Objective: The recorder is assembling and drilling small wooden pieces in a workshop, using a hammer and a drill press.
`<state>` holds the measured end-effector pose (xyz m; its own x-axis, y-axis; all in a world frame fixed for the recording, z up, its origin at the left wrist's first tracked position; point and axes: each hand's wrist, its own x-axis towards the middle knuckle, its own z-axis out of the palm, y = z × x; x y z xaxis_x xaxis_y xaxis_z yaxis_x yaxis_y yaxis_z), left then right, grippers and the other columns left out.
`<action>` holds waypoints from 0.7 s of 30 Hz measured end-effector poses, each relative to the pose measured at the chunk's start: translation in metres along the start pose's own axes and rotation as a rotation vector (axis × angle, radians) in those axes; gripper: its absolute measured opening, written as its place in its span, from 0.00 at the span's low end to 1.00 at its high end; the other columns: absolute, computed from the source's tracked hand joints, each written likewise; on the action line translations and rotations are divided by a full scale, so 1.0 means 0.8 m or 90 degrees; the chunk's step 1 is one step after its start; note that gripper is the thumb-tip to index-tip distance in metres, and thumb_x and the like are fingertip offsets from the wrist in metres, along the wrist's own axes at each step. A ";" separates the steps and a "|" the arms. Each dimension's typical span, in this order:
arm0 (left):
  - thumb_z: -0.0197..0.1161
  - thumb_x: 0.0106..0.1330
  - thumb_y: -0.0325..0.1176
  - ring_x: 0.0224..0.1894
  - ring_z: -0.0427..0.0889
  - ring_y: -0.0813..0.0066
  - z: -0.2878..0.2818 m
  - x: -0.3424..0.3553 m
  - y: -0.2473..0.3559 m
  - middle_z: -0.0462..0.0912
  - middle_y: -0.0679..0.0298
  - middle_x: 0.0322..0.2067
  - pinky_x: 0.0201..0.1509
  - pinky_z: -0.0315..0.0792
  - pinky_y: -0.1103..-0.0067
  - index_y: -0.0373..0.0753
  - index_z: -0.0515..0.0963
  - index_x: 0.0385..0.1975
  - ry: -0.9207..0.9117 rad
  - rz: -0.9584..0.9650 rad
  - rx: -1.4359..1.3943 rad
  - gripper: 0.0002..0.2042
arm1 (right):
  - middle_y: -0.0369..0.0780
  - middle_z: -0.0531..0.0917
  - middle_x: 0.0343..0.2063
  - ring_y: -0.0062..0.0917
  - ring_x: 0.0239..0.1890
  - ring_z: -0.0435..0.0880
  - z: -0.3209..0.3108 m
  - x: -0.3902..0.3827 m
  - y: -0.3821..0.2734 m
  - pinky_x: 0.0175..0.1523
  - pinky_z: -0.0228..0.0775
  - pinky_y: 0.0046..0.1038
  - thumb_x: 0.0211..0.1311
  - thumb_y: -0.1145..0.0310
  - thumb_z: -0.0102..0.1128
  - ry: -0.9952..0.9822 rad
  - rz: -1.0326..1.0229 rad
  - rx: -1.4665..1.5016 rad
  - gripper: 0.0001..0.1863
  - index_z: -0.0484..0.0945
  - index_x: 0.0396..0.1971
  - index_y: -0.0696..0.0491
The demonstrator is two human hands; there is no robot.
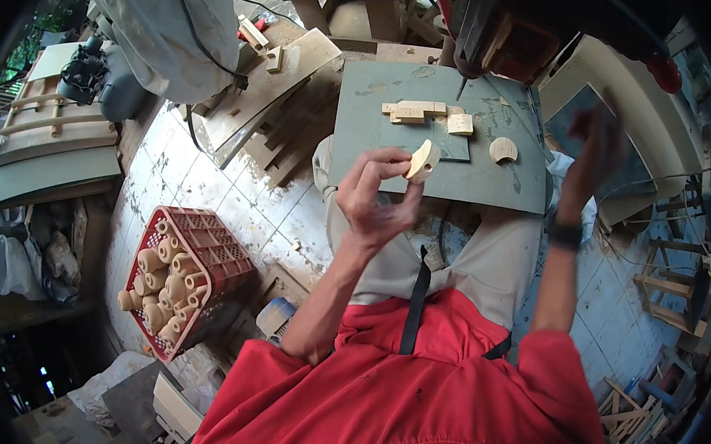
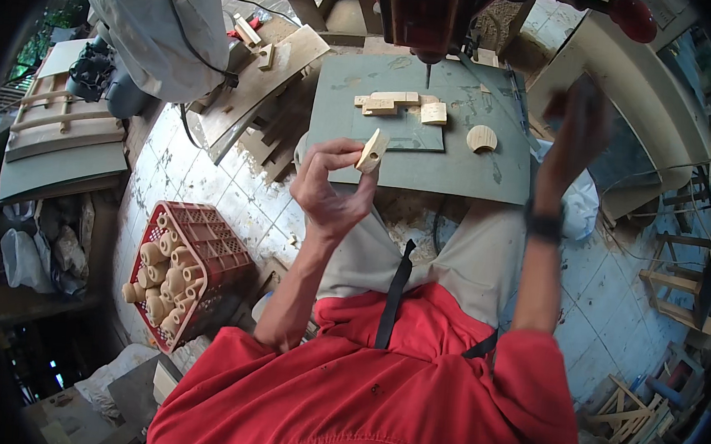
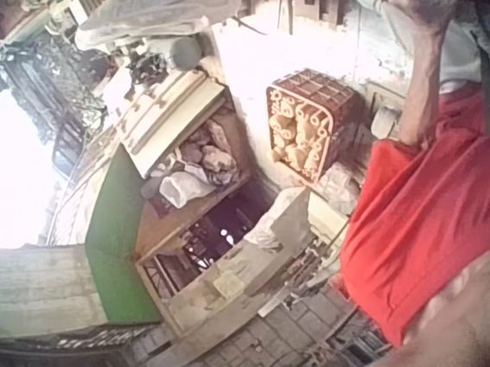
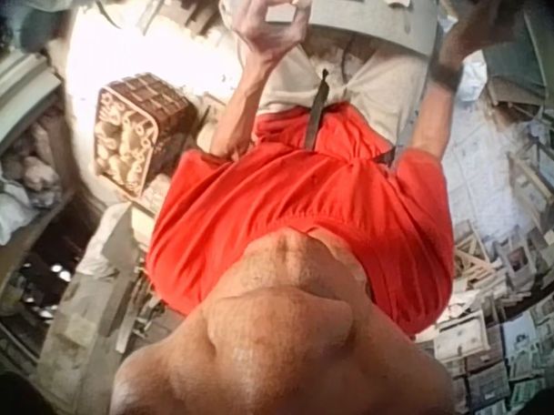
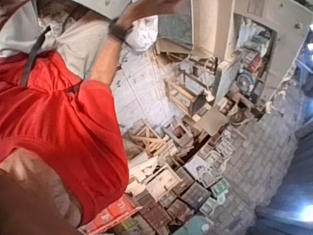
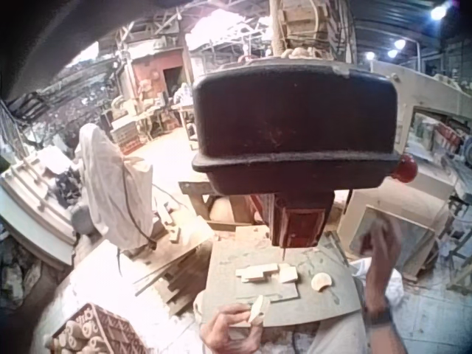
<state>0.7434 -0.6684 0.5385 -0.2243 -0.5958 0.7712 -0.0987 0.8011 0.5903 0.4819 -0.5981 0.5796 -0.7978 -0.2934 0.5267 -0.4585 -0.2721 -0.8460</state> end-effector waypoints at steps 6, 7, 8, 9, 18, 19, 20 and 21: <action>0.71 0.50 0.18 0.34 0.84 0.70 0.006 -0.007 0.036 0.83 0.58 0.35 0.39 0.76 0.81 0.35 0.73 0.33 0.039 -0.046 0.002 0.14 | 0.38 0.83 0.31 0.15 0.28 0.80 -0.018 -0.161 -0.066 0.30 0.74 0.16 0.66 0.73 0.58 -0.202 0.262 -0.018 0.17 0.77 0.53 0.59; 0.71 0.50 0.18 0.34 0.84 0.70 0.006 -0.010 0.043 0.83 0.58 0.35 0.39 0.76 0.81 0.35 0.73 0.33 0.034 -0.046 0.001 0.14 | 0.38 0.83 0.34 0.15 0.30 0.81 -0.016 -0.170 -0.072 0.30 0.75 0.17 0.64 0.75 0.59 -0.223 0.231 -0.002 0.18 0.77 0.53 0.58; 0.70 0.53 0.19 0.36 0.83 0.72 0.008 -0.013 0.054 0.82 0.58 0.37 0.40 0.76 0.81 0.35 0.72 0.38 0.036 -0.248 -0.206 0.16 | 0.42 0.81 0.45 0.18 0.38 0.82 -0.012 -0.170 -0.080 0.33 0.77 0.18 0.60 0.79 0.61 -0.261 0.227 0.041 0.22 0.75 0.56 0.59; 0.70 0.56 0.20 0.38 0.82 0.74 0.008 -0.014 0.062 0.82 0.58 0.39 0.42 0.76 0.82 0.35 0.71 0.43 0.037 -0.449 -0.413 0.17 | 0.43 0.78 0.51 0.19 0.43 0.80 -0.007 -0.165 -0.084 0.36 0.77 0.18 0.57 0.80 0.63 -0.323 0.160 0.071 0.25 0.73 0.57 0.59; 0.53 0.72 0.27 0.43 0.80 0.75 0.007 -0.039 0.078 0.79 0.60 0.44 0.49 0.76 0.77 0.39 0.63 0.62 -0.067 -0.802 -1.003 0.19 | 0.38 0.79 0.46 0.15 0.38 0.80 -0.012 -0.175 -0.088 0.42 0.76 0.18 0.54 0.83 0.67 -0.375 0.220 0.229 0.24 0.76 0.53 0.61; 0.51 0.73 0.29 0.43 0.81 0.75 0.007 -0.043 0.076 0.79 0.60 0.44 0.49 0.77 0.77 0.39 0.62 0.63 -0.081 -0.797 -1.109 0.19 | 0.38 0.79 0.47 0.15 0.38 0.79 -0.013 -0.176 -0.089 0.42 0.75 0.17 0.53 0.83 0.67 -0.369 0.208 0.237 0.25 0.76 0.53 0.61; 0.51 0.73 0.30 0.45 0.80 0.74 0.008 -0.046 0.077 0.79 0.60 0.44 0.52 0.76 0.76 0.40 0.61 0.64 -0.084 -0.824 -1.122 0.21 | 0.38 0.79 0.47 0.13 0.37 0.77 -0.014 -0.176 -0.088 0.40 0.74 0.16 0.53 0.83 0.68 -0.372 0.213 0.230 0.26 0.75 0.54 0.61; 0.51 0.73 0.30 0.45 0.80 0.74 0.009 -0.048 0.079 0.79 0.60 0.44 0.52 0.76 0.76 0.40 0.61 0.64 -0.085 -0.824 -1.122 0.21 | 0.38 0.79 0.47 0.13 0.37 0.77 -0.015 -0.177 -0.086 0.40 0.74 0.16 0.53 0.83 0.68 -0.372 0.213 0.230 0.26 0.75 0.54 0.61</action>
<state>0.7390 -0.5946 0.5447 -0.8359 -0.5417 -0.0887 0.5113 -0.8272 0.2333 0.6217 -0.5265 0.5623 -0.4893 -0.8227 0.2896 0.0079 -0.3362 -0.9418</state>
